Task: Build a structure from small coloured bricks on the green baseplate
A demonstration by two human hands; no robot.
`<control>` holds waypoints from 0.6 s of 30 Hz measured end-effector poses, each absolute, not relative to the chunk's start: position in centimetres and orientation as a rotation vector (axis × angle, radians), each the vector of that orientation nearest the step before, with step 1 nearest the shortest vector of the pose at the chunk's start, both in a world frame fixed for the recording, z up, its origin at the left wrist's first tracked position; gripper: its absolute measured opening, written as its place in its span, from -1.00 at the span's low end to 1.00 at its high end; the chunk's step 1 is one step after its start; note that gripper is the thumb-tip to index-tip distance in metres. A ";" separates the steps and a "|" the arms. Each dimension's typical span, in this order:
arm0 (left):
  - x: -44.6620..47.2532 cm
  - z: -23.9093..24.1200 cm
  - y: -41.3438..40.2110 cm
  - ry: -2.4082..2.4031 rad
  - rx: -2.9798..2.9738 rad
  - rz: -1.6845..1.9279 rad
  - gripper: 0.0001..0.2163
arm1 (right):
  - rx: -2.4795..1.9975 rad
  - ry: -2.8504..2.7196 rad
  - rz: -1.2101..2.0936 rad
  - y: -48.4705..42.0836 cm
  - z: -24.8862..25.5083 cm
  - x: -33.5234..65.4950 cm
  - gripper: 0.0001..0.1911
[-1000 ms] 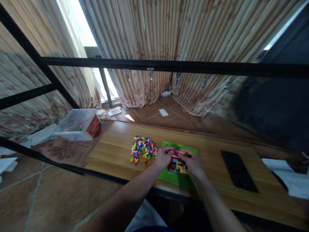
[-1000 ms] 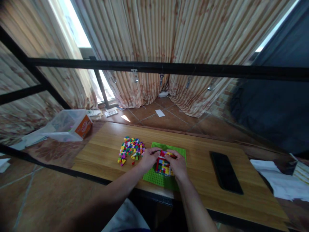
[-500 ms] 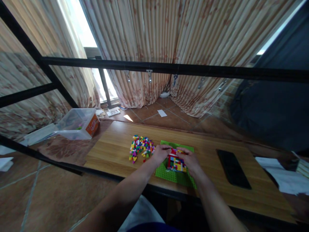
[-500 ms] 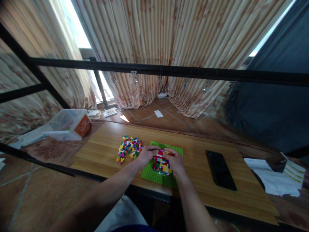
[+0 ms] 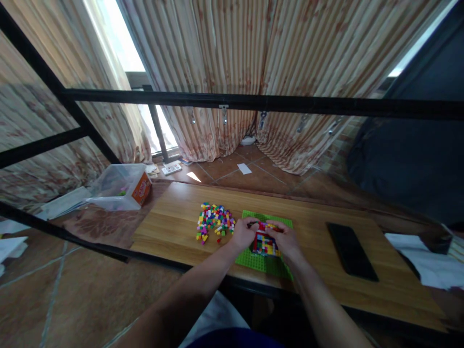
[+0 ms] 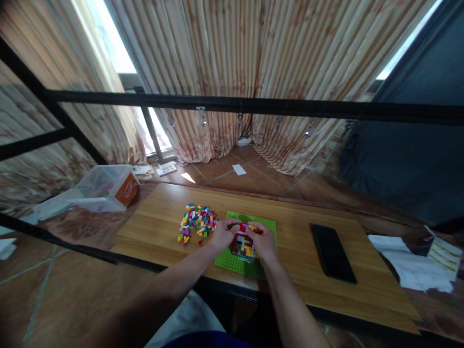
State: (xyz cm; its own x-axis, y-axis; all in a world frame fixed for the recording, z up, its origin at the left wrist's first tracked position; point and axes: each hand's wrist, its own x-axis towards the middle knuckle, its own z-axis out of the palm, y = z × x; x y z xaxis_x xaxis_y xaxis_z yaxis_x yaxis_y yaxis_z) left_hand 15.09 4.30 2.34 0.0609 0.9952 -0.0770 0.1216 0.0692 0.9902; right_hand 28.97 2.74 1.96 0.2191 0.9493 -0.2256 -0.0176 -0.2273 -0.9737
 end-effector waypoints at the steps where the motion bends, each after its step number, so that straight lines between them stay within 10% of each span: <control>1: 15.1 2.6 4.2 1.280 1.280 1.051 -0.78 | -1.471 -0.943 1.201 2.7 2.1 29.0 -0.49; 18: 2.3 16.4 -9.8 1.060 1.412 1.250 -0.55 | -1.524 -1.645 0.492 -1.8 7.4 25.7 -0.69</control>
